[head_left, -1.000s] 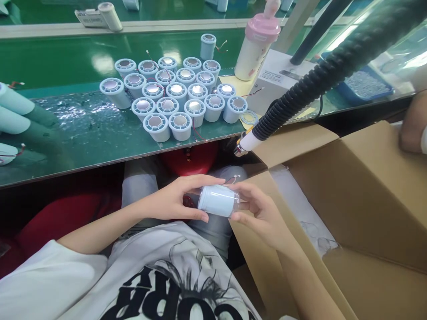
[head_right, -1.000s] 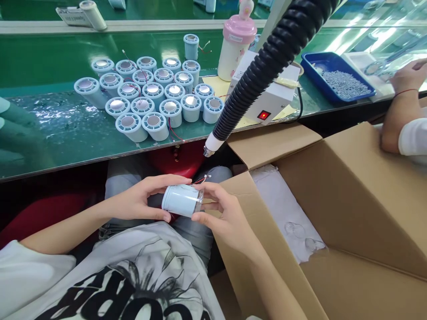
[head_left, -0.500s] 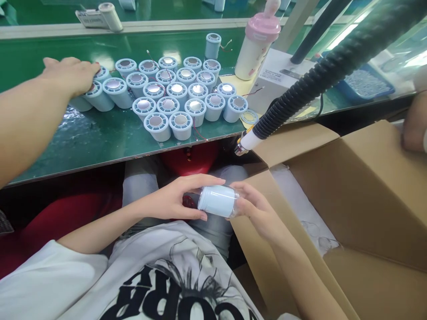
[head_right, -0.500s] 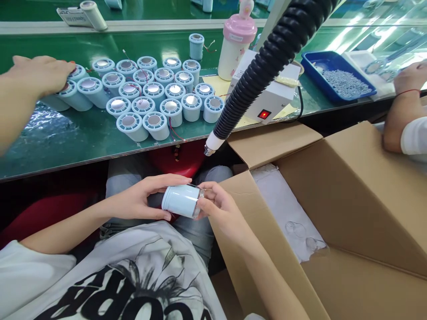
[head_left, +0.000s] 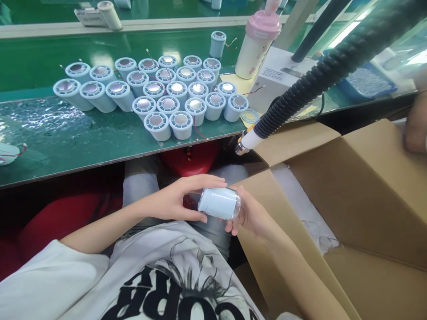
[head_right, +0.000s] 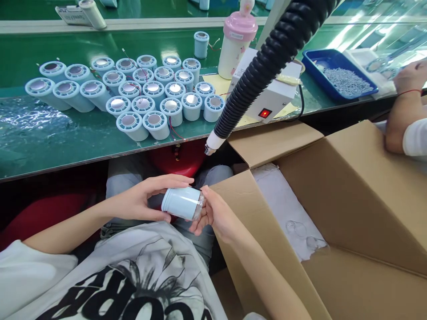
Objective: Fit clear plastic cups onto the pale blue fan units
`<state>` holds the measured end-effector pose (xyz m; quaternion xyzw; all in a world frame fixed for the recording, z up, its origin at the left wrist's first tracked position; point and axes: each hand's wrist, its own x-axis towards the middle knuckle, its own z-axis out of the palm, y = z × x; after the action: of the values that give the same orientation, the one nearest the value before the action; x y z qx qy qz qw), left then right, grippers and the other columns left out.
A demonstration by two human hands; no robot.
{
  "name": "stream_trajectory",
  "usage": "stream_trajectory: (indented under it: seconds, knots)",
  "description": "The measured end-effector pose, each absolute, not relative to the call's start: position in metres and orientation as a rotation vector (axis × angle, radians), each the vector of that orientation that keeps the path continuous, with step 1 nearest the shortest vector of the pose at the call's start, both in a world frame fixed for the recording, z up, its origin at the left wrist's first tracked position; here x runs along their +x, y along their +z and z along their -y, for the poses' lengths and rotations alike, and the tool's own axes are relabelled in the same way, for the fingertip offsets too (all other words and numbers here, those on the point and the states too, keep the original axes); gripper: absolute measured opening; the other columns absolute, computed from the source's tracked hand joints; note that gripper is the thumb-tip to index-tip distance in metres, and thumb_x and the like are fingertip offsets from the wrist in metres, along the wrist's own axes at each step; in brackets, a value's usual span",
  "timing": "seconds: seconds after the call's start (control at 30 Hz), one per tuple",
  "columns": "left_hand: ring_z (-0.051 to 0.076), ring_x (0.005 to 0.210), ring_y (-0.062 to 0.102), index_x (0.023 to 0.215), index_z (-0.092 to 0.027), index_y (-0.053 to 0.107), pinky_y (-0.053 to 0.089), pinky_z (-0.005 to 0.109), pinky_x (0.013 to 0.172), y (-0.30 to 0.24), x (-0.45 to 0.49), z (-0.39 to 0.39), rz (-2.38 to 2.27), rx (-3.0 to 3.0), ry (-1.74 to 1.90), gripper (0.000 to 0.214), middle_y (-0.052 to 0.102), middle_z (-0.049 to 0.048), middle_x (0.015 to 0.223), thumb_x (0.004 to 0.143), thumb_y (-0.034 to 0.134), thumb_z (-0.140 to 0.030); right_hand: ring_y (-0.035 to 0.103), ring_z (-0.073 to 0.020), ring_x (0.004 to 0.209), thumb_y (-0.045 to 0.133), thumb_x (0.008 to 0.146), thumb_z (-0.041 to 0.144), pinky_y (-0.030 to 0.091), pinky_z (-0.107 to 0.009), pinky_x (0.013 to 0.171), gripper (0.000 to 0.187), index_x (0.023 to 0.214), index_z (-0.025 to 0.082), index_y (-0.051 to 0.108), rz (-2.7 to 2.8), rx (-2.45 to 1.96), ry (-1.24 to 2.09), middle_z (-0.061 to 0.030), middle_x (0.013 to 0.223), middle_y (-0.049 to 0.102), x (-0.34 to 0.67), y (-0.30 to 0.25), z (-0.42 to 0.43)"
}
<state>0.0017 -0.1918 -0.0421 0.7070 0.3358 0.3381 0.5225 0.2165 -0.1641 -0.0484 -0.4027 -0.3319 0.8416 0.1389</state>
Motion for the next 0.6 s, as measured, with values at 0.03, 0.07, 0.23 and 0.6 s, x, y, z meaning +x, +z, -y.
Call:
stream_trajectory:
  seconds: [0.03,0.07,0.23,0.6]
  knots:
    - [0.026,0.129,0.044,0.134,-0.026,0.046,0.042,0.038,0.103,-0.042,0.002,0.192,-0.793,1.693,0.817,0.070,0.045,0.0118,0.141,0.070,0.074,-0.019,0.059,-0.0114,0.039,0.049,0.075,0.070,0.043,-0.016,0.033,0.055,0.079,0.015,0.054,0.936,-1.171,2.467,-0.0038,0.055,0.065,0.216,-0.048,0.164]
    - [0.026,0.129,0.044,0.134,-0.027,0.046,0.042,0.039,0.103,-0.043,0.002,0.191,-0.785,1.692,0.822,0.070,0.044,0.0117,0.141,0.070,0.074,-0.018,0.058,-0.0108,0.039,0.045,0.078,0.069,0.043,-0.015,0.032,0.055,0.077,0.015,0.055,0.911,-1.182,2.500,-0.0045,0.055,0.065,0.215,-0.047,0.164]
    - [0.027,0.128,0.045,0.131,-0.027,0.048,0.046,0.039,0.099,-0.044,0.003,0.192,-0.803,1.663,0.838,0.065,0.046,0.0127,0.139,0.071,0.073,-0.018,0.053,-0.0060,0.033,0.021,0.088,0.067,0.036,-0.010,0.029,0.070,0.067,0.013,0.060,0.826,-1.217,2.656,-0.0044,0.052,0.062,0.214,-0.044,0.162]
    - [0.021,0.106,0.060,0.133,-0.026,0.044,0.054,0.031,0.085,-0.031,0.007,0.199,-0.925,1.166,0.754,0.063,0.054,0.0088,0.126,0.075,0.070,-0.023,0.054,-0.0217,0.118,0.053,0.087,0.020,0.049,-0.043,0.095,0.037,0.122,0.028,0.043,1.872,-0.849,1.230,-0.0102,0.140,0.045,0.230,-0.061,0.172]
